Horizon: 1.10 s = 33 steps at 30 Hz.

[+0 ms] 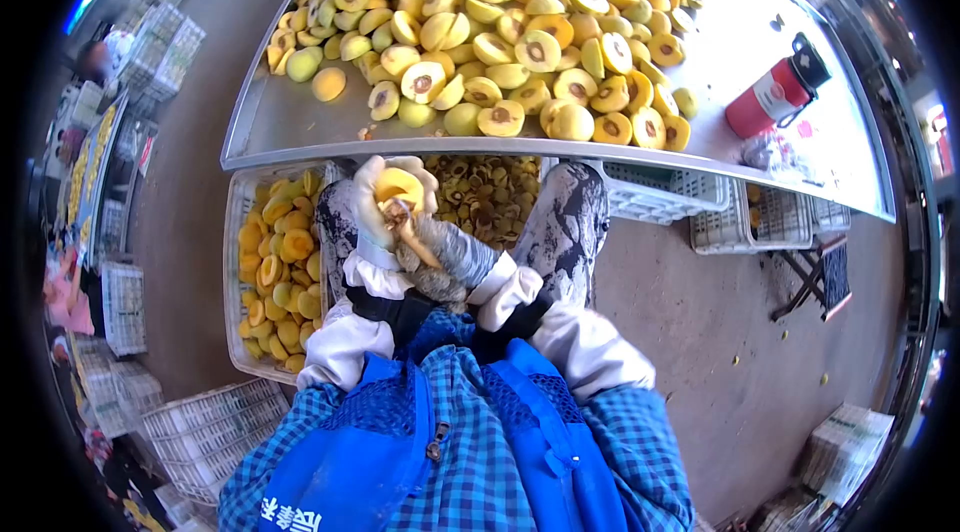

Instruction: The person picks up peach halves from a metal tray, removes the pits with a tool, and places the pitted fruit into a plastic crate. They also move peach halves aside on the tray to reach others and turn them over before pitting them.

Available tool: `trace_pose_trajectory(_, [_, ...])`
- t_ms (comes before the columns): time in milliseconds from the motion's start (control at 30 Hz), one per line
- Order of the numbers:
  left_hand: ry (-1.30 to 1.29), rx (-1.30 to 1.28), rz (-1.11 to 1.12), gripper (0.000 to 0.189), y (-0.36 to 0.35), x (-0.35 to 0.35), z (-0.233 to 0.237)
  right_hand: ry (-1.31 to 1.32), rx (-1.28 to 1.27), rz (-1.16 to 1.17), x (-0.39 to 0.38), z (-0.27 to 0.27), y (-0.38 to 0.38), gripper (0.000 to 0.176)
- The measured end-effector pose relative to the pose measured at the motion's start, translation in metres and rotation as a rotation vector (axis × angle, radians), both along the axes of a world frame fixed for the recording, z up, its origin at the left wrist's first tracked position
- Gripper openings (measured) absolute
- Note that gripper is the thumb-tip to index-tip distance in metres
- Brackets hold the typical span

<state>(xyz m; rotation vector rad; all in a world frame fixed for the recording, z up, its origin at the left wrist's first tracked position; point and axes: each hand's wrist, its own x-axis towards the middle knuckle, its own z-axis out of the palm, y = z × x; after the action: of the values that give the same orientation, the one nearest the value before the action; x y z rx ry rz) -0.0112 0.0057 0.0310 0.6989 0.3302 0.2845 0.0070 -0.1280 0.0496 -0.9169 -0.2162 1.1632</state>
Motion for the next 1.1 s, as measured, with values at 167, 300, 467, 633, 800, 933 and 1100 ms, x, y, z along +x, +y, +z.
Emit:
trace_pose_trajectory(167, [0.267, -0.198, 0.317, 0.041, 0.039, -0.017, 0.019, 0.447, 0.115, -0.061, -0.002, -0.052, 0.018, 0.039])
trace_pose_trajectory(300, [0.047, -0.167, 0.489, 0.042, 0.133, -0.066, 0.002, -1.728, -0.5, -0.542, 0.0, -0.164, 0.031, 0.029])
trace_pose_trajectory(467, [0.106, 0.095, 0.469, 0.045, 0.134, -0.089, 0.01, -1.191, -0.206, -0.064, 0.008, -0.151, 0.028, 0.024])
trace_pose_trajectory(633, [0.063, 0.287, 0.474, 0.041, 0.073, -0.056, 0.016, -1.139, -0.029, -0.081, -0.004, -0.035, 0.047, 0.025])
trace_pose_trajectory(800, [0.11, 0.447, 0.357, 0.041, 0.046, -0.04, 0.011, -1.538, -0.024, 0.106, 0.001, -0.022, 0.048, 0.038])
trace_pose_trajectory(933, [0.144, 0.358, 0.336, 0.039, 0.017, -0.037, 0.015, -1.502, 0.163, -0.113, -0.009, -0.033, 0.038, 0.05])
trace_pose_trajectory(1100, [0.101, 0.162, 0.215, 0.042, -0.003, -0.036, 0.012, -1.265, 0.16, 0.125, -0.002, -0.031, 0.017, 0.035])
